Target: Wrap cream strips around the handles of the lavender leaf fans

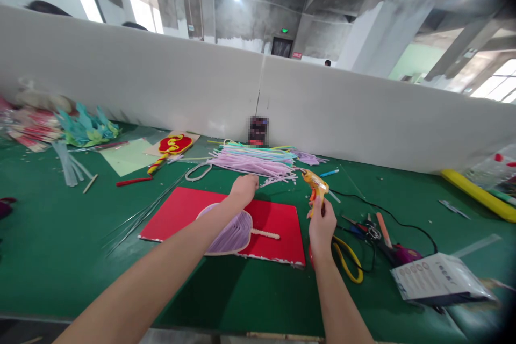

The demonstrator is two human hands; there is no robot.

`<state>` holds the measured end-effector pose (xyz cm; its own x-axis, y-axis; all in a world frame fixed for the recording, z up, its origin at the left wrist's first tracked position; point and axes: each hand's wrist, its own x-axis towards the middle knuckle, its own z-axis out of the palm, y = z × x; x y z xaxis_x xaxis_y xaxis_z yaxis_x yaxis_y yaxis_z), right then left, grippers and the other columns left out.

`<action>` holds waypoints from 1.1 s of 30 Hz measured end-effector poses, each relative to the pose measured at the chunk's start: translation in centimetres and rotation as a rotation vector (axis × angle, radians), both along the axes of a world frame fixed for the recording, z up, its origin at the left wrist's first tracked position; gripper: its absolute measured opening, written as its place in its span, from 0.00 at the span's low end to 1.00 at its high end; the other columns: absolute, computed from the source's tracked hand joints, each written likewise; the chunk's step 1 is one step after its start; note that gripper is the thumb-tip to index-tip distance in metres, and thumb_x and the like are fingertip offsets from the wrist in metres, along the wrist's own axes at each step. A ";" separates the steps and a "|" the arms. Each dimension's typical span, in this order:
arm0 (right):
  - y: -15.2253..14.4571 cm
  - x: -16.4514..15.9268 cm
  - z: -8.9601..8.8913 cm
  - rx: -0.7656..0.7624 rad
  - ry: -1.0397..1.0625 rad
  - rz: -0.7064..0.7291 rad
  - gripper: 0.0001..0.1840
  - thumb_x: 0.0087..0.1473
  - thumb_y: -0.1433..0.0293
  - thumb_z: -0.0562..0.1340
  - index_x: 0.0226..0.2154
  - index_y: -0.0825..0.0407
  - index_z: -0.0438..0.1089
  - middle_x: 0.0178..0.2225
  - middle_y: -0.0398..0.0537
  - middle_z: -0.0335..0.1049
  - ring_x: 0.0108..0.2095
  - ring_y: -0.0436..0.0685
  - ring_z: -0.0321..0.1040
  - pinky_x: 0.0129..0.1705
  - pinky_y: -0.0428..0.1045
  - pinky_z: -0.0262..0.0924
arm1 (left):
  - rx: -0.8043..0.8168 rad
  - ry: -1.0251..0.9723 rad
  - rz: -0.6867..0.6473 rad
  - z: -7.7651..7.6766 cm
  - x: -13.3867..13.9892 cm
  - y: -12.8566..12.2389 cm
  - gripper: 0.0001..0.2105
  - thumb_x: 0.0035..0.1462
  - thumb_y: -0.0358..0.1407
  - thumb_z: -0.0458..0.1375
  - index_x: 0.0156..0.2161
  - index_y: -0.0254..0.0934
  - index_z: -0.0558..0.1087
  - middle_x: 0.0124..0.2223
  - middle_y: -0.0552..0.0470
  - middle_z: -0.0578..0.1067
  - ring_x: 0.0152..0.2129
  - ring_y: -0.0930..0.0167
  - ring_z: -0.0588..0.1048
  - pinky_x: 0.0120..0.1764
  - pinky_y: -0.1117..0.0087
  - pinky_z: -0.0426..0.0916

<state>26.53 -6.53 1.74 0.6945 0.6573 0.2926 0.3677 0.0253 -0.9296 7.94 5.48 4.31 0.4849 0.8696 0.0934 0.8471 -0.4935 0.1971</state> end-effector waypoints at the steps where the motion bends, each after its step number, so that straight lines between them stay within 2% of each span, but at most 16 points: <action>1: 0.0 0.0 0.0 0.000 0.003 0.002 0.24 0.51 0.52 0.50 0.31 0.55 0.66 0.20 0.42 0.62 0.18 0.49 0.56 0.22 0.45 0.52 | 0.000 -0.006 -0.012 -0.2 0.0 0.1 0.06 0.52 0.30 0.51 0.33 0.35 0.70 0.37 0.48 0.75 0.34 0.70 0.72 0.35 0.72 0.61; 6: 0.0 0.0 0.0 0.028 0.024 0.006 0.24 0.51 0.51 0.50 0.31 0.55 0.65 0.23 0.43 0.63 0.19 0.48 0.56 0.22 0.44 0.52 | -0.021 0.003 -0.139 -1.1 -0.1 0.6 0.05 0.51 0.31 0.52 0.32 0.36 0.71 0.35 0.51 0.75 0.32 0.72 0.72 0.34 0.75 0.60; 13: 0.0 0.0 -0.2 0.024 0.008 0.009 0.24 0.51 0.51 0.50 0.32 0.55 0.66 0.21 0.42 0.60 0.18 0.48 0.55 0.21 0.44 0.50 | 0.005 0.081 -0.295 -0.9 0.7 -0.7 0.06 0.52 0.26 0.51 0.31 0.35 0.70 0.35 0.48 0.74 0.35 0.70 0.72 0.39 0.70 0.57; 17: 0.1 0.1 -0.3 0.022 0.006 0.001 0.24 0.51 0.52 0.50 0.31 0.55 0.66 0.20 0.41 0.61 0.18 0.48 0.55 0.22 0.44 0.51 | 0.037 0.098 -0.288 -0.6 1.4 -1.2 0.08 0.52 0.24 0.49 0.31 0.33 0.69 0.35 0.43 0.74 0.35 0.67 0.72 0.40 0.67 0.56; 21: 0.1 0.1 -0.2 0.030 0.015 0.003 0.24 0.51 0.51 0.50 0.31 0.55 0.66 0.20 0.42 0.61 0.19 0.48 0.55 0.22 0.44 0.51 | 0.059 0.076 -0.206 -0.5 1.5 -0.9 0.09 0.52 0.23 0.47 0.32 0.30 0.70 0.36 0.39 0.73 0.35 0.65 0.72 0.39 0.66 0.57; 24: 0.0 0.0 -0.1 0.026 0.025 0.005 0.24 0.51 0.51 0.50 0.31 0.55 0.66 0.21 0.43 0.62 0.18 0.48 0.55 0.22 0.44 0.51 | 0.051 0.033 -0.176 -0.6 1.3 -0.4 0.08 0.53 0.25 0.49 0.32 0.31 0.70 0.35 0.43 0.74 0.33 0.67 0.72 0.37 0.68 0.58; 28: 0.0 -0.1 0.1 0.033 0.027 -0.005 0.24 0.51 0.52 0.50 0.32 0.55 0.66 0.24 0.44 0.64 0.19 0.47 0.56 0.22 0.44 0.51 | 0.023 -0.008 -0.288 -1.1 1.0 0.1 0.05 0.52 0.30 0.53 0.33 0.37 0.71 0.35 0.53 0.75 0.32 0.73 0.72 0.34 0.75 0.59; 33: 0.0 0.0 0.1 0.050 0.031 -0.017 0.24 0.51 0.51 0.50 0.32 0.56 0.66 0.22 0.43 0.62 0.18 0.48 0.55 0.21 0.44 0.51 | 0.059 0.015 -0.409 -1.3 1.5 0.0 0.04 0.52 0.29 0.53 0.31 0.35 0.71 0.34 0.51 0.75 0.33 0.72 0.72 0.39 0.72 0.59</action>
<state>26.50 -6.54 1.87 0.7144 0.6306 0.3032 0.3397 0.0662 -0.9382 9.46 5.49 3.06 0.7909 0.5984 0.1280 0.5815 -0.8001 0.1475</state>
